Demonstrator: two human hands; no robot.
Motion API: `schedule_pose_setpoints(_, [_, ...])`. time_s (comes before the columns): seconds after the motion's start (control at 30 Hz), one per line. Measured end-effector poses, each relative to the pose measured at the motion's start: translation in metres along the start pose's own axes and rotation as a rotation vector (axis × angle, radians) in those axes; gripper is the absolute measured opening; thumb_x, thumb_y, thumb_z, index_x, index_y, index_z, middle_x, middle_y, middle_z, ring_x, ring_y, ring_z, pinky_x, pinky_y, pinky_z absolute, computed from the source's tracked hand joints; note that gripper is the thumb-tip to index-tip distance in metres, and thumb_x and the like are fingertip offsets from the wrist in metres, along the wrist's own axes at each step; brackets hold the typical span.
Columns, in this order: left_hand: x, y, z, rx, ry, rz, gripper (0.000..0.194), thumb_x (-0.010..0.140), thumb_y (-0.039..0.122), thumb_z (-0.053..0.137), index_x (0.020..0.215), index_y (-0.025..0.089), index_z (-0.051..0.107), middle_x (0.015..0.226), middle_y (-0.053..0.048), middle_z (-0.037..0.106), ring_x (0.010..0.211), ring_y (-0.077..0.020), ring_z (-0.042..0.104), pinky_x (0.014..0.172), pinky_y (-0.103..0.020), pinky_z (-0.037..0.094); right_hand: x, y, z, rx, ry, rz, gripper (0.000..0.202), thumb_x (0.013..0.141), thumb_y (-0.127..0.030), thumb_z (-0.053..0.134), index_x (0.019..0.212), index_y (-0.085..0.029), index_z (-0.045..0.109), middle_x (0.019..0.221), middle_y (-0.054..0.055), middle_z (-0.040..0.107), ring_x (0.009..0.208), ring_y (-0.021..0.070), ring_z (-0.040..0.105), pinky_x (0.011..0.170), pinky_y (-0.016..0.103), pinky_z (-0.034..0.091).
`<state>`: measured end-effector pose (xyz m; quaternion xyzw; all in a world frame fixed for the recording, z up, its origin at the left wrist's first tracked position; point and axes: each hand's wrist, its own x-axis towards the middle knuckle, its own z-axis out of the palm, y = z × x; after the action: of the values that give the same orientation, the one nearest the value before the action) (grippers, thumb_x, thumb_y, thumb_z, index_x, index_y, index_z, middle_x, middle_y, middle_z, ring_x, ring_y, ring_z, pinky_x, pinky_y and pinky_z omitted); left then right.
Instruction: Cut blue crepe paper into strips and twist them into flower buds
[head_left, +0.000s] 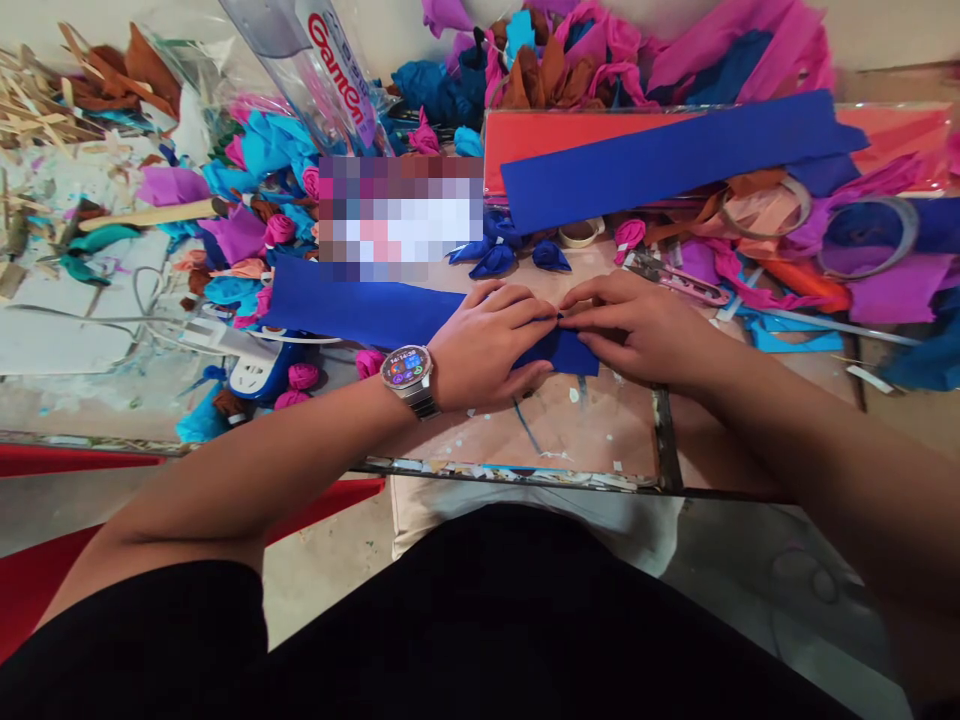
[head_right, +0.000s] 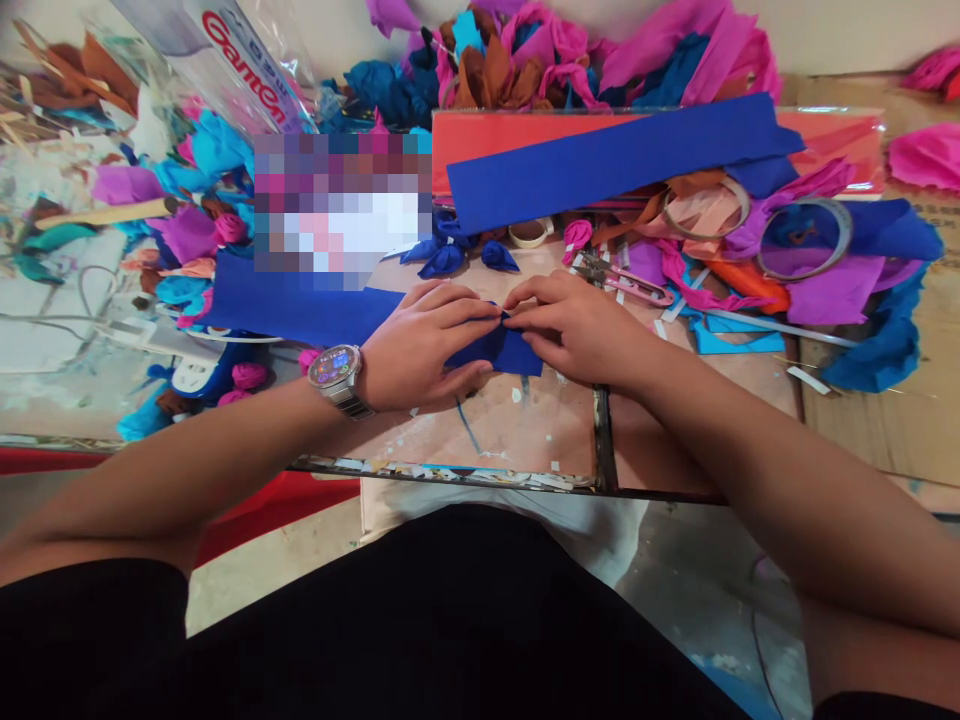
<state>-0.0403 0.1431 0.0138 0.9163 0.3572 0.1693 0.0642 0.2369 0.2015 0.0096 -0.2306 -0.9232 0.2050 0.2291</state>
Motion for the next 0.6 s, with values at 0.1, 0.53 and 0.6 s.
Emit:
schedule_pose_setpoints(0.1, [0.0002,0.0015,-0.0001,-0.018,-0.042,-0.004,0.058,0.108,0.055,0.059,0.151,0.018,0.067,0.156,-0.014,0.069,0.145,-0.0367,0.059,0.128,-0.058,0.037,-0.0004,-0.001,-0.0005,0.007,-0.006,0.019,0.03,0.099,-0.023,0.067,0.12,-0.033,0.086,0.134,0.009,0.079,0.122,0.0341,0.075,0.111,0.061,0.06])
schedule_pose_setpoints(0.53, [-0.0001,0.0007,-0.0013,-0.06,-0.102,-0.051,0.071,0.107,0.066,0.056,0.159,0.019,0.063,0.162,-0.016,0.065,0.153,-0.0412,0.054,0.131,-0.067,0.03,-0.0024,0.0021,-0.0015,0.034,0.046,0.015,0.034,0.102,-0.02,0.059,0.118,-0.031,0.087,0.123,0.007,0.083,0.114,0.0287,0.077,0.104,0.052,0.063])
schedule_pose_setpoints(0.6, [-0.0005,0.0006,-0.0013,-0.061,-0.1,-0.052,0.07,0.107,0.066,0.057,0.159,0.019,0.063,0.162,-0.016,0.065,0.152,-0.0409,0.054,0.131,-0.067,0.03,-0.0024,0.0018,-0.0028,0.043,0.047,0.019,0.037,0.1,-0.017,0.059,0.118,-0.032,0.088,0.123,0.005,0.084,0.113,0.0279,0.078,0.102,0.051,0.063])
